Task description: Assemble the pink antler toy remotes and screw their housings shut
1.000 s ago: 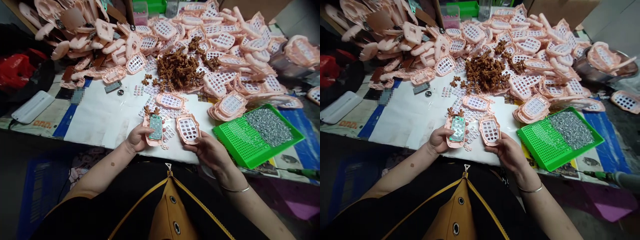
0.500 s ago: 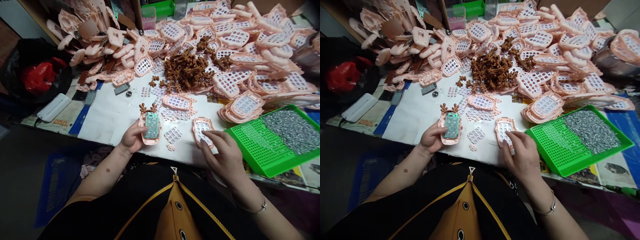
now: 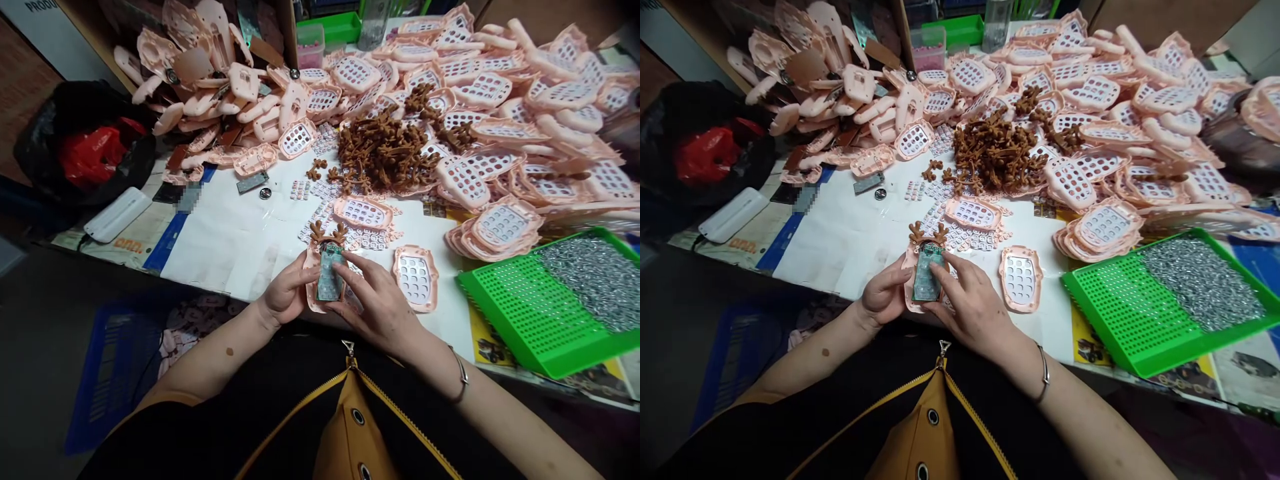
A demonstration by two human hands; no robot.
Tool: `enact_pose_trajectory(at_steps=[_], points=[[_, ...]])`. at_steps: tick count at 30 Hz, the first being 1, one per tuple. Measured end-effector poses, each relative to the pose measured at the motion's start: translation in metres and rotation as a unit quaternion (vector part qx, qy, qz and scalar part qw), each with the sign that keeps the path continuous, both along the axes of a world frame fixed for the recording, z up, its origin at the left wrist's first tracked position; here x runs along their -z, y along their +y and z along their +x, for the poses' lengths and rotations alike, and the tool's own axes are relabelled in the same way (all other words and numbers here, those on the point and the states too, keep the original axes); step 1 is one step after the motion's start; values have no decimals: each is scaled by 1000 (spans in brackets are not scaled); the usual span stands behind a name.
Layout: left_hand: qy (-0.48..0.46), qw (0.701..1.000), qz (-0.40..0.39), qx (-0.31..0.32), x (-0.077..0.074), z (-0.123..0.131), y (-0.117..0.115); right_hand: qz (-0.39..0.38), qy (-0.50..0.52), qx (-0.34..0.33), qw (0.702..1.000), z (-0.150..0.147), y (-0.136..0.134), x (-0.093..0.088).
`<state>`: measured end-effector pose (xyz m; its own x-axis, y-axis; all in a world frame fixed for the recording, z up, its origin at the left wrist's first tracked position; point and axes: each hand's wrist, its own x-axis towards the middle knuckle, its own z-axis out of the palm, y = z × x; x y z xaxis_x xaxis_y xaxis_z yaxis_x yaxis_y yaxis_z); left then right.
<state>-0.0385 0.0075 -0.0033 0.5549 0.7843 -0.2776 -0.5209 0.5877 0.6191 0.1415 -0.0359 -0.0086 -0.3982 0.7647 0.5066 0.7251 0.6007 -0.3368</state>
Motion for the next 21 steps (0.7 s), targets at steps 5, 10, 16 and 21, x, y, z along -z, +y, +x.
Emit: enact_pose_trajectory(at_steps=[5,10,16,21], points=[[-14,1000,-17,0,2,2,1,-3,-6,-20,1000,1,0,1],[-11,1000,-25,2,3,3,1,-13,-29,-4,999,-3,-1,-3],[20,998,-47,-28,4,7,2,-9,-57,8,998,-5,-1,-1],[41,996,-61,-57,4,11,1,9,-51,2,999,-5,-2,2]])
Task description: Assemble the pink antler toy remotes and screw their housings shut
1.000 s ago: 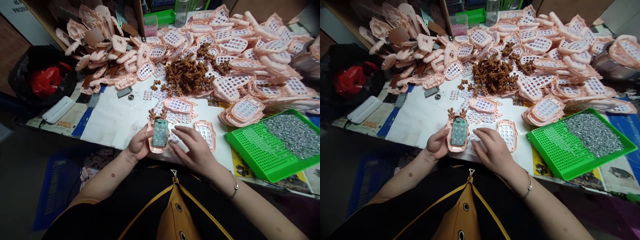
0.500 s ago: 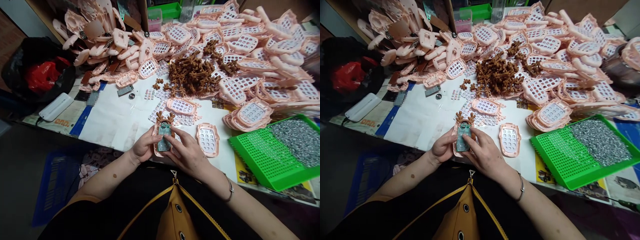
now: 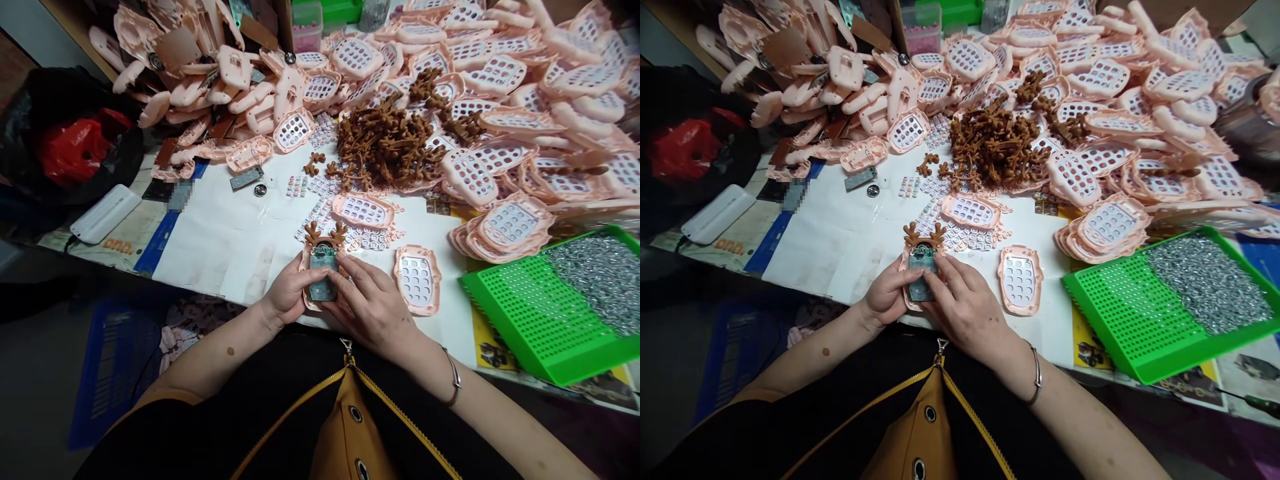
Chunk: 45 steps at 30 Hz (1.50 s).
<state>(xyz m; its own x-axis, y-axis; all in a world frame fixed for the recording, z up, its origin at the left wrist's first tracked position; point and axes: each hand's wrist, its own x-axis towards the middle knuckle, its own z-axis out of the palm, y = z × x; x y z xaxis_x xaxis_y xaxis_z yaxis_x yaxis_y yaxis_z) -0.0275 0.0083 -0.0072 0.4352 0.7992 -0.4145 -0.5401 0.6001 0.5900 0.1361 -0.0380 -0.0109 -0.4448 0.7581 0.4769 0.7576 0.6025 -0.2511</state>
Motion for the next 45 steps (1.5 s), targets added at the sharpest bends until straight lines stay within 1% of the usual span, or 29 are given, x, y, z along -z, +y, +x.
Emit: enact_pose_trajectory(at_steps=[2,3,5,7,10,13,20,25,29,32,34,36,38,41,45], points=[[15,1000,4,-4,1,1,0,-10,24,-5,1000,0,1,-1],[22,1000,7,-2,1,1,0,-27,45,-8,999,0,1,-2],[34,999,9,4,2,1,1,-78,109,-16,991,2,4,-4],[41,999,8,8,2,0,2,-117,183,-18,976,5,6,-3],[47,999,13,-1,1,0,5,-136,237,16,962,11,7,3],[54,998,20,-16,0,0,6,-135,235,45,962,17,3,10],[64,997,18,-25,-2,1,6,-88,194,27,977,19,-5,20],[69,997,26,-25,0,2,8,-71,115,-14,991,17,-5,22],[57,997,31,-35,6,1,13,-32,20,3,999,15,-3,21],[56,998,19,-33,7,0,17,-33,-16,16,999,13,-1,22],[61,997,-3,-40,5,0,19,-57,22,7,998,11,1,22],[61,996,-32,-50,2,0,21,-82,91,-6,992,9,2,21],[56,995,-62,-46,-1,-1,22,-85,145,-4,986,8,2,20],[58,993,-100,-36,-4,-4,24,-70,166,15,983,7,0,19],[55,990,-128,-36,-5,-7,26,-68,179,15,981,7,-1,20]])
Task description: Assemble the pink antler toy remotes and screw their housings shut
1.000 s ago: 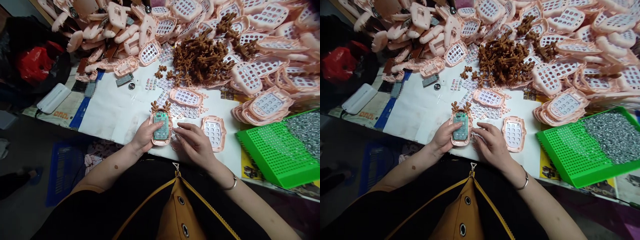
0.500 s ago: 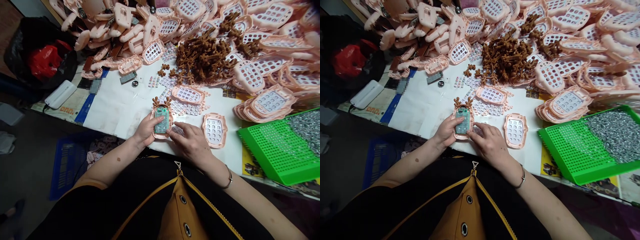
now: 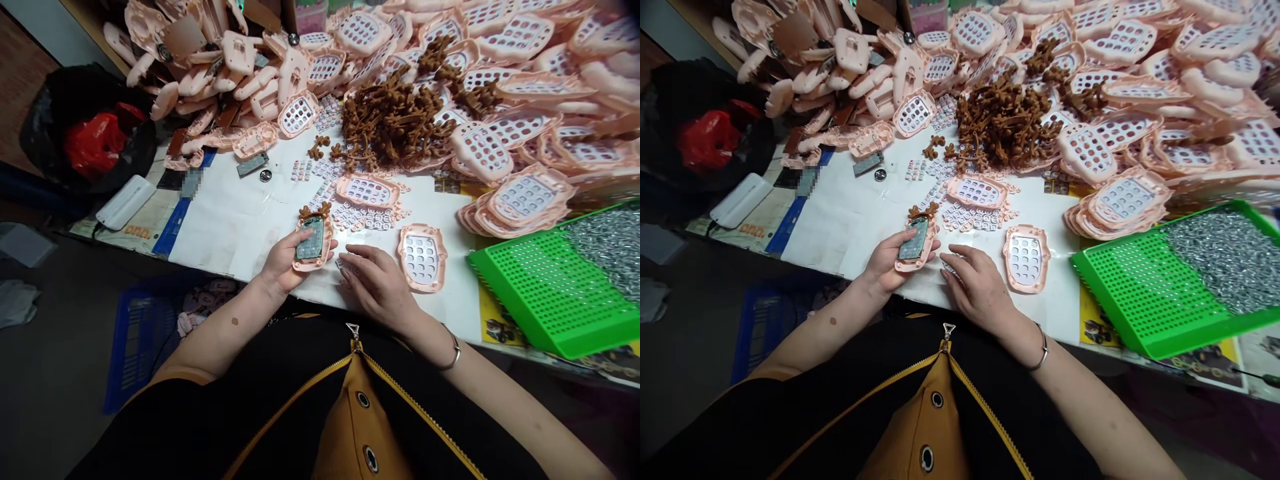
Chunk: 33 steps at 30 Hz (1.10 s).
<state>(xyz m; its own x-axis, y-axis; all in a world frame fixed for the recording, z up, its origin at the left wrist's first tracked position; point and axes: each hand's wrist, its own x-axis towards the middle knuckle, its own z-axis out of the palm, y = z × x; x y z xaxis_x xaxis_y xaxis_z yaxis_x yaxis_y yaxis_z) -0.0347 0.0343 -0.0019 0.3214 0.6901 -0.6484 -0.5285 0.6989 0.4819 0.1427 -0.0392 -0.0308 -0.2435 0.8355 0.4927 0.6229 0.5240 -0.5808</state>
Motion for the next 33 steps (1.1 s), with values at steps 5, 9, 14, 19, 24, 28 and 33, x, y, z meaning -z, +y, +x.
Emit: enact_pose_trajectory(at_steps=[5,9,14,19,24,28,33], points=[[-24,999,35,26,0,-6,-1,26,24,0,999,-4,-1,-5],[-43,993,80,70,-1,-15,-4,58,50,-14,997,-6,-4,-10],[-59,987,105,104,0,-23,-8,88,66,-32,993,-8,-8,-12],[-73,977,156,123,4,-24,-13,123,64,-33,990,-7,-10,-15],[-41,973,184,130,-2,-17,-16,109,85,-43,990,-3,-15,-13],[19,971,218,93,-13,-1,-19,-105,250,-49,961,-6,-19,-4],[60,958,279,25,-16,18,-23,-317,413,-73,850,-17,-14,-1]])
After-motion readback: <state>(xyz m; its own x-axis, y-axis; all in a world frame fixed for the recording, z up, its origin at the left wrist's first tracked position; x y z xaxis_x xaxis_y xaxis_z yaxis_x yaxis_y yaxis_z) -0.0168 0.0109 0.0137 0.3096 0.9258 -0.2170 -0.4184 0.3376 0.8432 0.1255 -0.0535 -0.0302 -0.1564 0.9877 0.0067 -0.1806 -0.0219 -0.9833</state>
